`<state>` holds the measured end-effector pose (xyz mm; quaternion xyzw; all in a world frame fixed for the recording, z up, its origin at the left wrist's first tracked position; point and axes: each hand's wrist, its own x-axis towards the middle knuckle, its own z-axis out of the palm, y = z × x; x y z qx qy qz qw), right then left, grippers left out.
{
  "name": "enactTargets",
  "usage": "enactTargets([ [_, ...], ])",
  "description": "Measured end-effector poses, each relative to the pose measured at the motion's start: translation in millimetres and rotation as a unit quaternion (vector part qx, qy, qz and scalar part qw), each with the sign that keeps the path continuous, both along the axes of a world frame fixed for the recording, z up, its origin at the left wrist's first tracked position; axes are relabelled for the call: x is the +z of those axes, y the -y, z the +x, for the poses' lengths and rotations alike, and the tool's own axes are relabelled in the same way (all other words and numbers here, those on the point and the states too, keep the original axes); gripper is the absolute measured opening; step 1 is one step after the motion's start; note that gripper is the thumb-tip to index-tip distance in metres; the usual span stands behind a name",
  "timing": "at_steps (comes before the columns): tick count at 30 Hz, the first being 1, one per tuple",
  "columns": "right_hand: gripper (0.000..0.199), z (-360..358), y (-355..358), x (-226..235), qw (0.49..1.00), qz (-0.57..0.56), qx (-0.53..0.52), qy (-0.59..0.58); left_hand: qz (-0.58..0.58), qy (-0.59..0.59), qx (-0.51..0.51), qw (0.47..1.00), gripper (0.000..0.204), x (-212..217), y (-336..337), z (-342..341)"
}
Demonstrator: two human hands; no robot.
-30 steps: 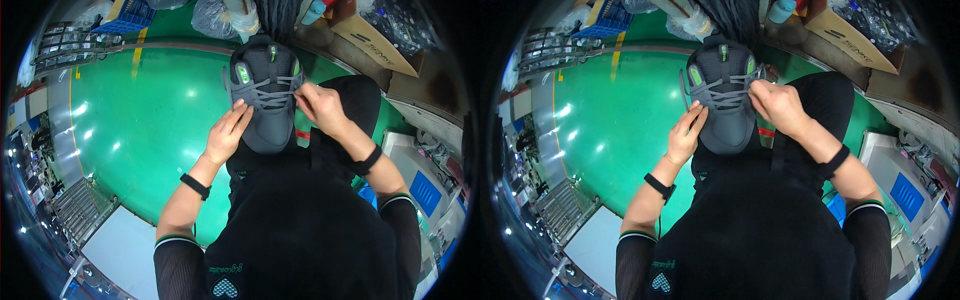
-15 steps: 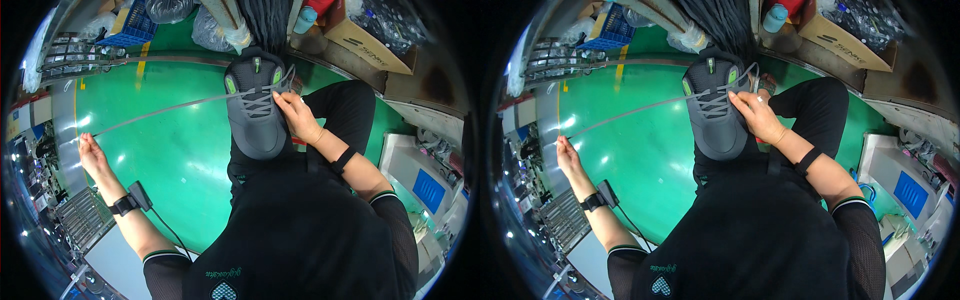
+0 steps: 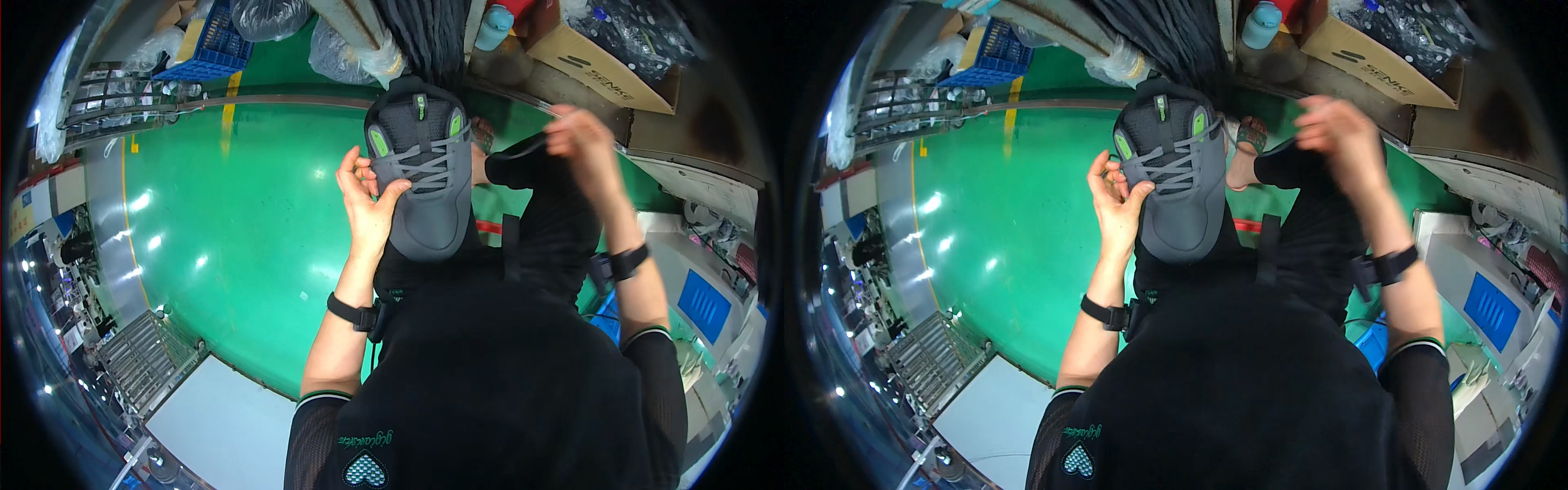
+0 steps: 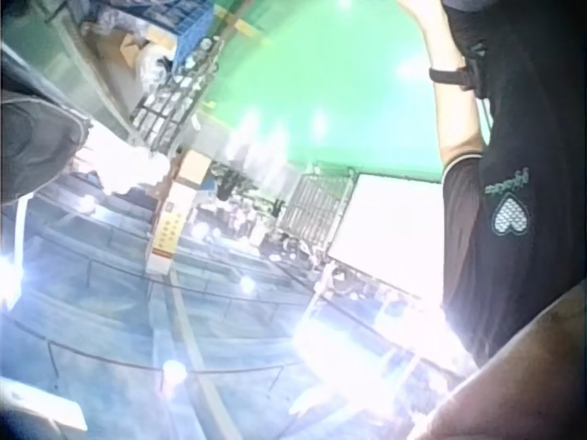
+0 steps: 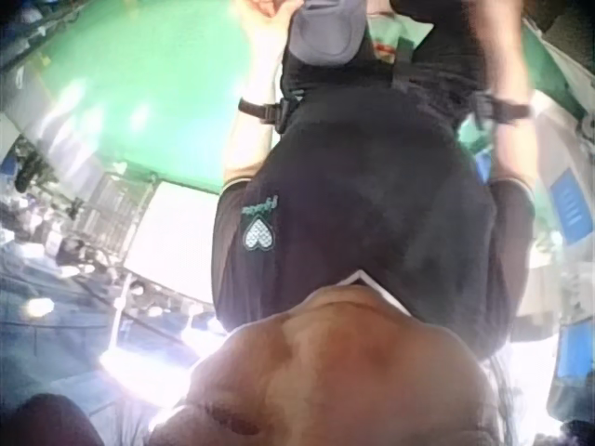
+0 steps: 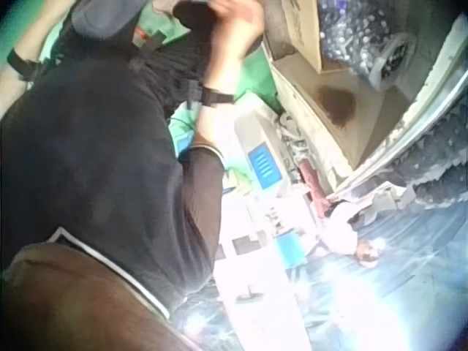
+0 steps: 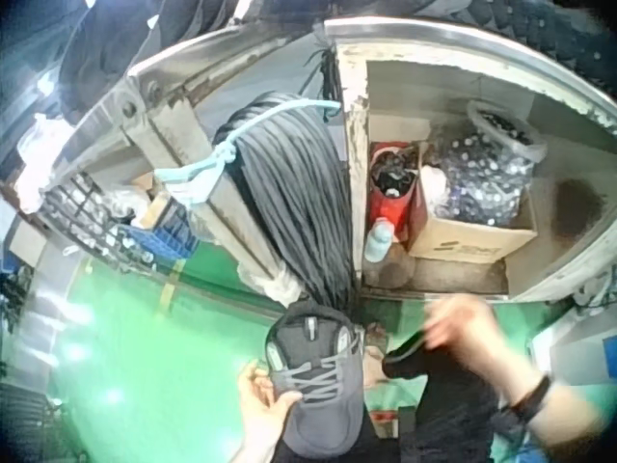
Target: Insert and thread laces through the eyelets of shoe uppers.
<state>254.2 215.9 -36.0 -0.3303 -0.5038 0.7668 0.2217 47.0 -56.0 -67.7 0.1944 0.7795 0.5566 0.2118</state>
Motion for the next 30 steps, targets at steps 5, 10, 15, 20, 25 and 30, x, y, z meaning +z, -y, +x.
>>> enactTargets([
  [5,0.030,212,-205,-31,0.973,-0.012,-0.212,0.089,0.120,0.035,-0.038,0.991,0.075,-3,-8,6],
  [10,0.029,109,-138,-53,0.923,0.257,-0.153,0.242,0.207,0.230,0.031,0.950,0.041,23,13,-16],
  [15,0.017,-74,42,5,0.977,0.164,0.079,0.115,0.146,0.114,0.011,0.983,0.021,65,-20,-22],
  [20,0.007,-83,72,13,0.939,0.260,0.108,0.196,0.016,0.029,-0.027,0.999,0.013,69,-34,-23],
  [25,0.012,-82,62,22,0.851,0.423,0.192,0.246,-0.126,-0.259,-0.111,0.951,0.003,76,-33,-23],
  [30,0.015,-110,53,43,0.620,0.620,0.372,0.306,-0.211,-0.492,-0.136,0.834,0.003,94,-34,-26],
])
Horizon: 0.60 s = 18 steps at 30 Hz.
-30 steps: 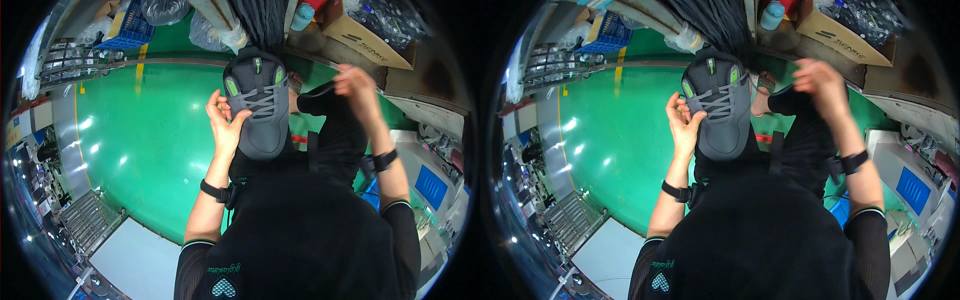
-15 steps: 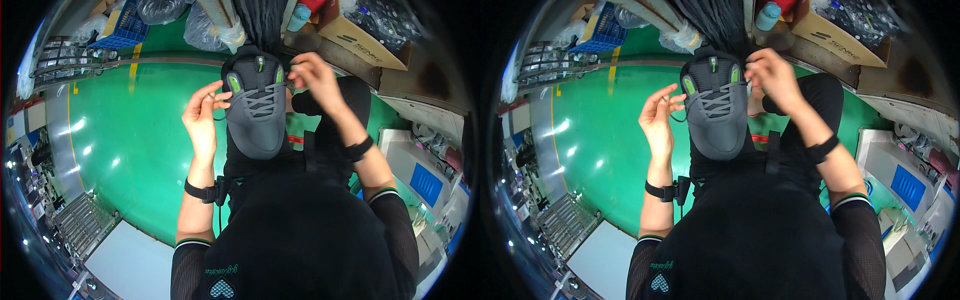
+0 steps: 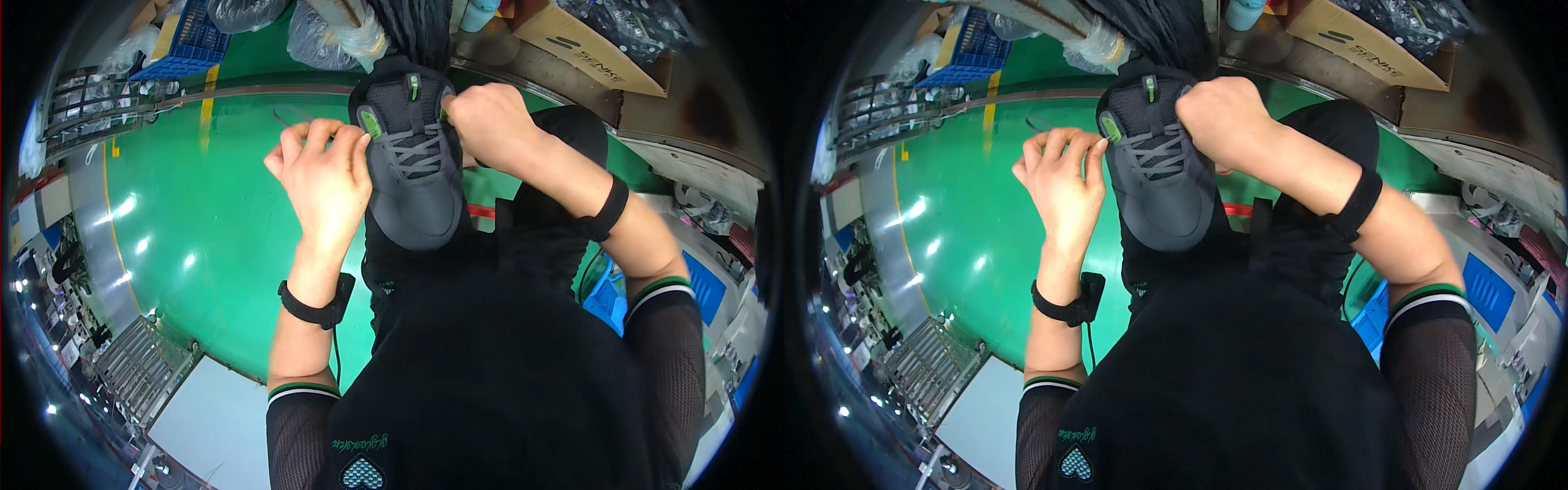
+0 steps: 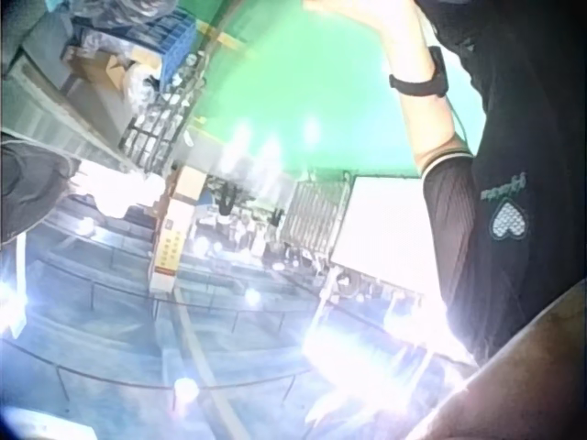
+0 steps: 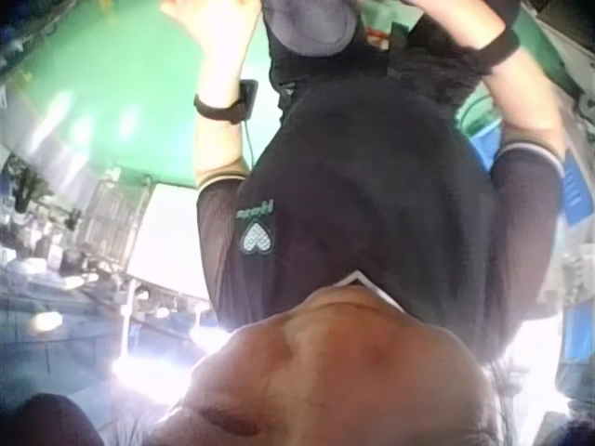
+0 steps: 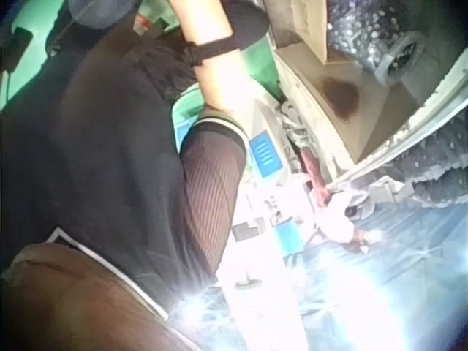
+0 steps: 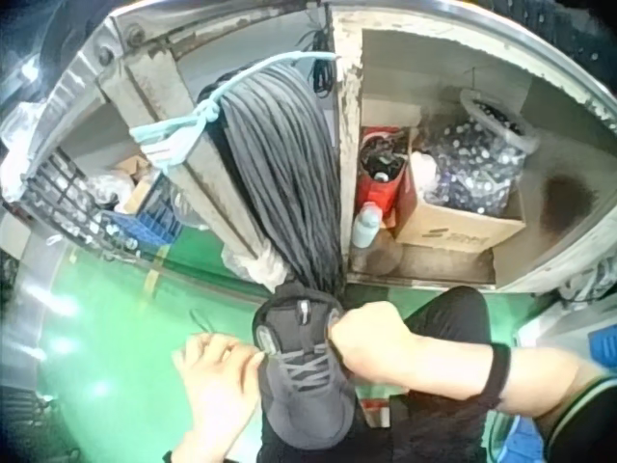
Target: Insert and thread laces through the eyelets of shoe uppers.
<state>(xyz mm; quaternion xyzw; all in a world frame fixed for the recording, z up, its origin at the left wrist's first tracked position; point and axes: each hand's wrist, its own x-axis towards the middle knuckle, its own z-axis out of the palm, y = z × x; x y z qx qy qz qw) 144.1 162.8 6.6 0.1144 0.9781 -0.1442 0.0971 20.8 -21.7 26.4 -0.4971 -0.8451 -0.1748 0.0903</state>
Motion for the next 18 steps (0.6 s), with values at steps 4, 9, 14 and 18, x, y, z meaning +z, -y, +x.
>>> enactTargets([
  [4,0.014,-10,-2,-3,0.965,0.118,0.213,-0.093,-0.050,-0.079,-0.061,0.994,0.005,3,-4,-3],
  [9,0.018,-5,-28,6,0.959,0.108,0.239,-0.112,-0.087,-0.069,-0.110,0.988,0.006,4,-11,-13],
  [14,0.033,-27,-46,9,0.946,0.020,0.294,-0.136,-0.136,-0.084,-0.244,0.956,0.005,5,-33,-33],
  [18,0.020,-55,-69,4,0.912,-0.115,0.392,-0.033,-0.118,-0.077,-0.361,0.922,0.014,12,-43,-57],
])
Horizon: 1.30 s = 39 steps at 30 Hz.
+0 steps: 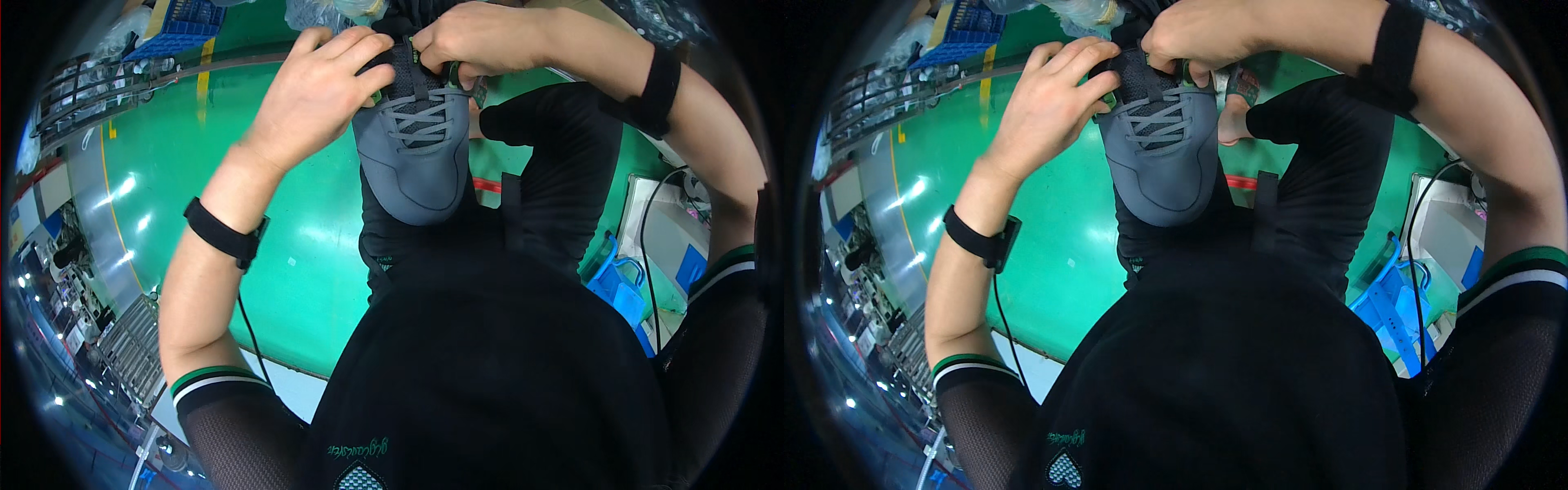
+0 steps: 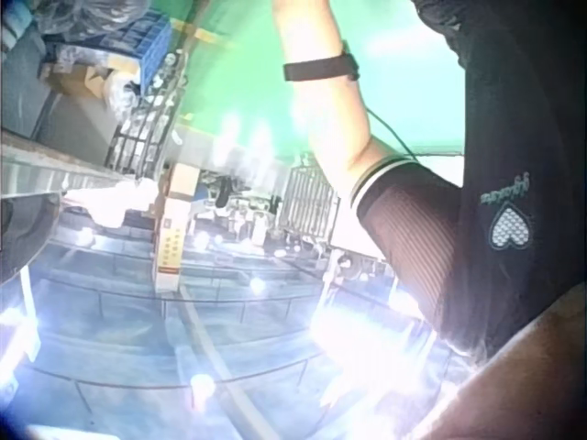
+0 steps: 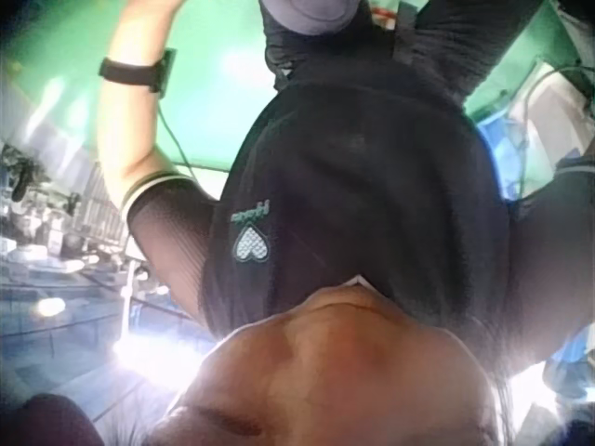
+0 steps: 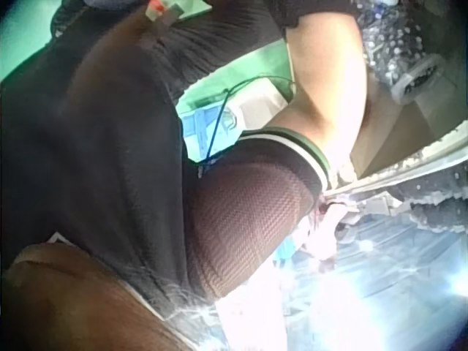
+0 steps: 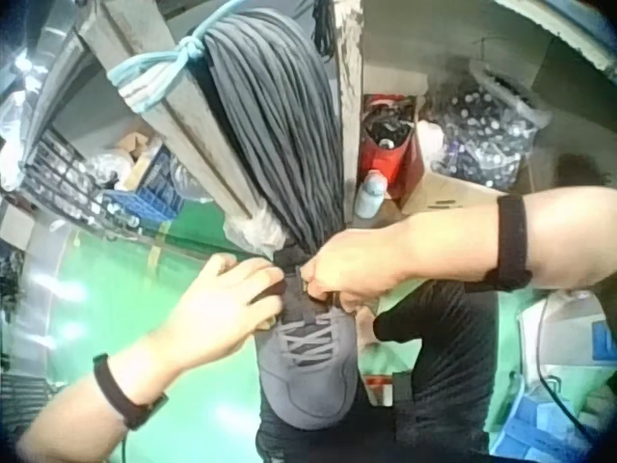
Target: Insert and thread laces through the eyelets of shoe uppers.
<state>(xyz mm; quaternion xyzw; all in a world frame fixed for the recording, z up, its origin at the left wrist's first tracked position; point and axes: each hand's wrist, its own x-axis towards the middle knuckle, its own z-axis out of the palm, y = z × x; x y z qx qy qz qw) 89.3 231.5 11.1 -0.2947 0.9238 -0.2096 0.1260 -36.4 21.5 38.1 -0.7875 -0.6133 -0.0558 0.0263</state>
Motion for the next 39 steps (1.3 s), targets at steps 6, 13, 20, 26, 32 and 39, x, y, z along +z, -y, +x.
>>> enactTargets([
  [6,0.034,10,-4,-17,0.994,-0.088,-0.065,0.005,-0.205,0.131,-0.036,0.969,0.027,-9,-9,-39],
  [13,0.028,20,7,-20,0.967,-0.118,-0.185,0.129,-0.344,0.288,0.039,0.893,0.015,-19,-14,-45],
  [20,0.015,-6,29,-5,0.825,-0.084,-0.349,0.437,-0.458,0.392,0.233,0.763,0.014,-21,-30,-29],
  [26,0.012,45,73,13,0.842,-0.322,-0.431,-0.038,-0.176,0.672,0.318,0.646,0.017,-11,-7,-3],
  [32,0.008,37,93,2,0.679,-0.646,-0.311,0.156,0.076,0.630,0.345,0.691,0.034,6,11,41],
  [39,0.042,71,76,5,0.543,-0.692,-0.461,0.115,0.063,0.706,0.283,0.646,0.032,-35,17,88],
])
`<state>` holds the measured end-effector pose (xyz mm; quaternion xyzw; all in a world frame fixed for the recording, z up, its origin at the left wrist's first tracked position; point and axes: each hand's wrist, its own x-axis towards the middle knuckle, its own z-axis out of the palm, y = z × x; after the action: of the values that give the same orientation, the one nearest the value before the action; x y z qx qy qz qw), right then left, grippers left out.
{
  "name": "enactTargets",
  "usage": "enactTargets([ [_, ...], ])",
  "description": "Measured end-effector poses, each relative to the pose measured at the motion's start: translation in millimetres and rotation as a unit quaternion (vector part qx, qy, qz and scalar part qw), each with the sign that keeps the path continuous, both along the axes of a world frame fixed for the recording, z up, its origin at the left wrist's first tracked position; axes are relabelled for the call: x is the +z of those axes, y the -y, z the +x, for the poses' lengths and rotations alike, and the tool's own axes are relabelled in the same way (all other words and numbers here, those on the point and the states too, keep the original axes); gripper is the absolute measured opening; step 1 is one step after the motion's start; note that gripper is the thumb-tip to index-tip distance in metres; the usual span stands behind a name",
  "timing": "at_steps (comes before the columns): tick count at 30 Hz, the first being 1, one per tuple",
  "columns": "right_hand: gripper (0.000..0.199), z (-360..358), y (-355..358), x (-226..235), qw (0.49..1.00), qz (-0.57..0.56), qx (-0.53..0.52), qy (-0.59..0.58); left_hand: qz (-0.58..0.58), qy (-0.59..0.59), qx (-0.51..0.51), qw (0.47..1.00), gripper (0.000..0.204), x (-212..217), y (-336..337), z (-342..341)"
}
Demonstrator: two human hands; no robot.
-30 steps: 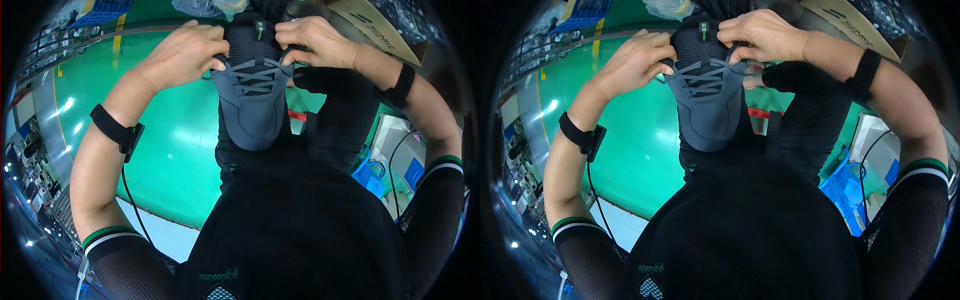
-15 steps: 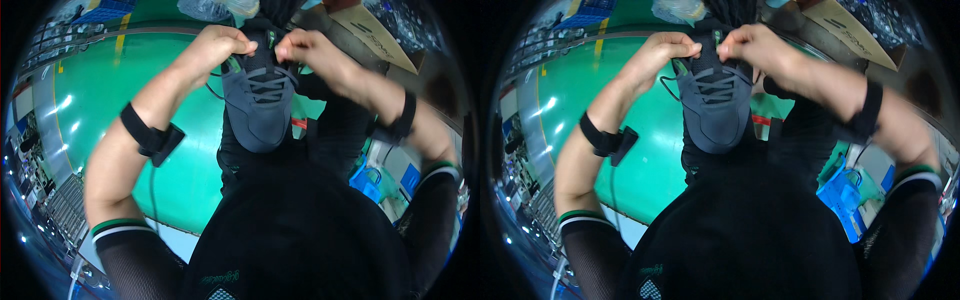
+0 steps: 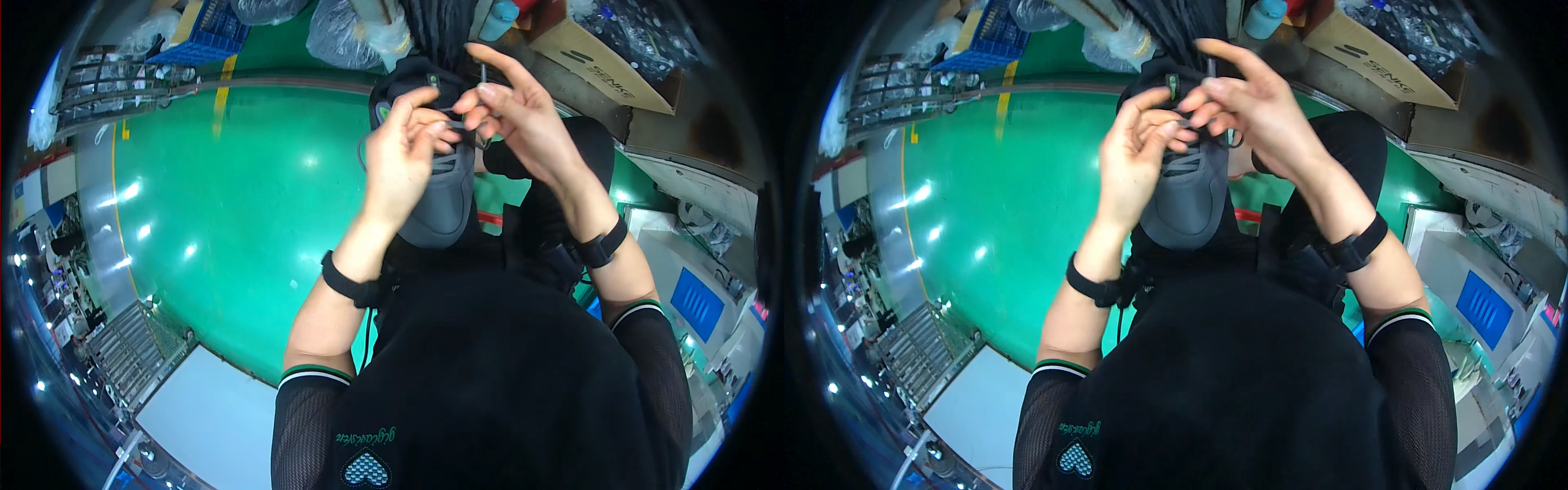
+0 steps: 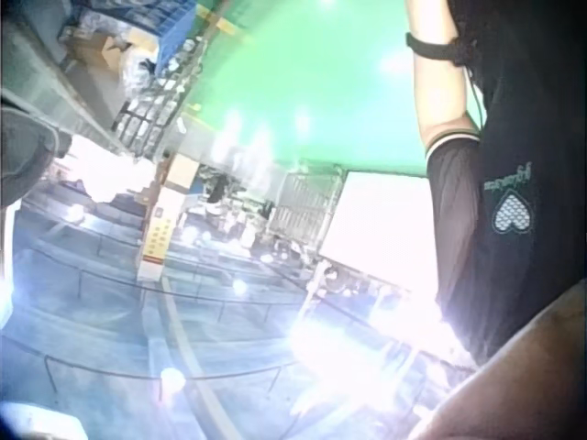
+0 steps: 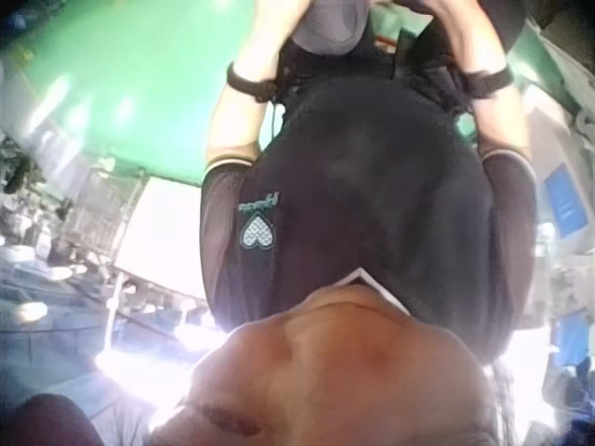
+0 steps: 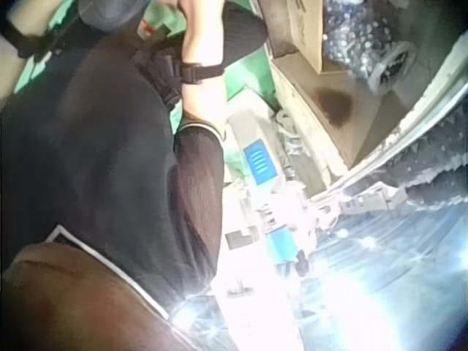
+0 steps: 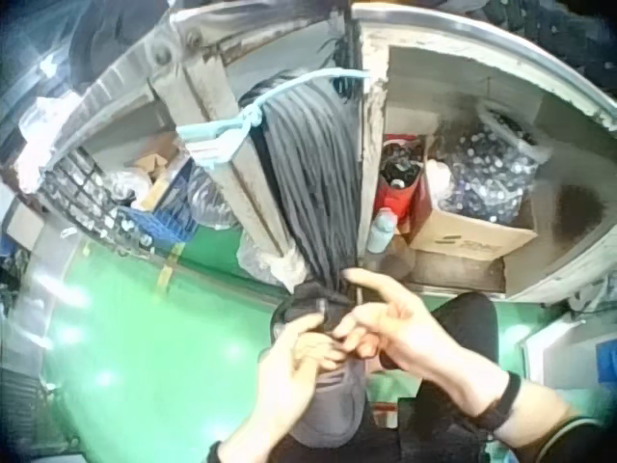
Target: Insert and thread laces through the eyelets of shoe uppers.
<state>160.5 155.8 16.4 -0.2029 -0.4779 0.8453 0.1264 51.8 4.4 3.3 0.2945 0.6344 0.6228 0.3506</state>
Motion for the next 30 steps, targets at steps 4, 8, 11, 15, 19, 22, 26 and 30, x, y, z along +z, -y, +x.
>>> enactTargets([
  [4,0.035,86,-94,-44,0.979,-0.100,-0.133,0.119,0.060,0.177,0.125,0.974,0.021,4,37,-62],
  [8,0.015,122,-101,-40,0.924,0.152,-0.249,0.249,0.070,0.196,0.368,0.906,0.014,-32,119,-143],
  [11,0.016,52,-34,-25,0.911,0.354,-0.080,0.196,-0.069,-0.019,0.246,0.967,0.009,-25,72,-98],
  [15,0.014,7,-11,-30,0.863,0.446,0.016,0.237,-0.155,-0.205,0.126,0.958,0.010,-15,24,-53],
  [19,0.013,0,-9,-33,0.843,0.489,0.028,0.221,-0.190,-0.226,0.116,0.948,0.008,-6,17,-42],
  [22,0.007,-5,-6,-41,0.707,0.699,-0.031,0.104,-0.217,-0.256,0.132,0.933,0.007,5,21,-37],
  [26,0.010,-6,-27,-32,0.618,0.778,0.087,0.073,-0.200,-0.548,0.070,0.809,0.004,14,26,-46],
  [30,0.024,-28,-55,-10,0.591,0.776,0.217,0.032,-0.184,-0.538,0.046,0.821,0.004,9,25,-55],
])
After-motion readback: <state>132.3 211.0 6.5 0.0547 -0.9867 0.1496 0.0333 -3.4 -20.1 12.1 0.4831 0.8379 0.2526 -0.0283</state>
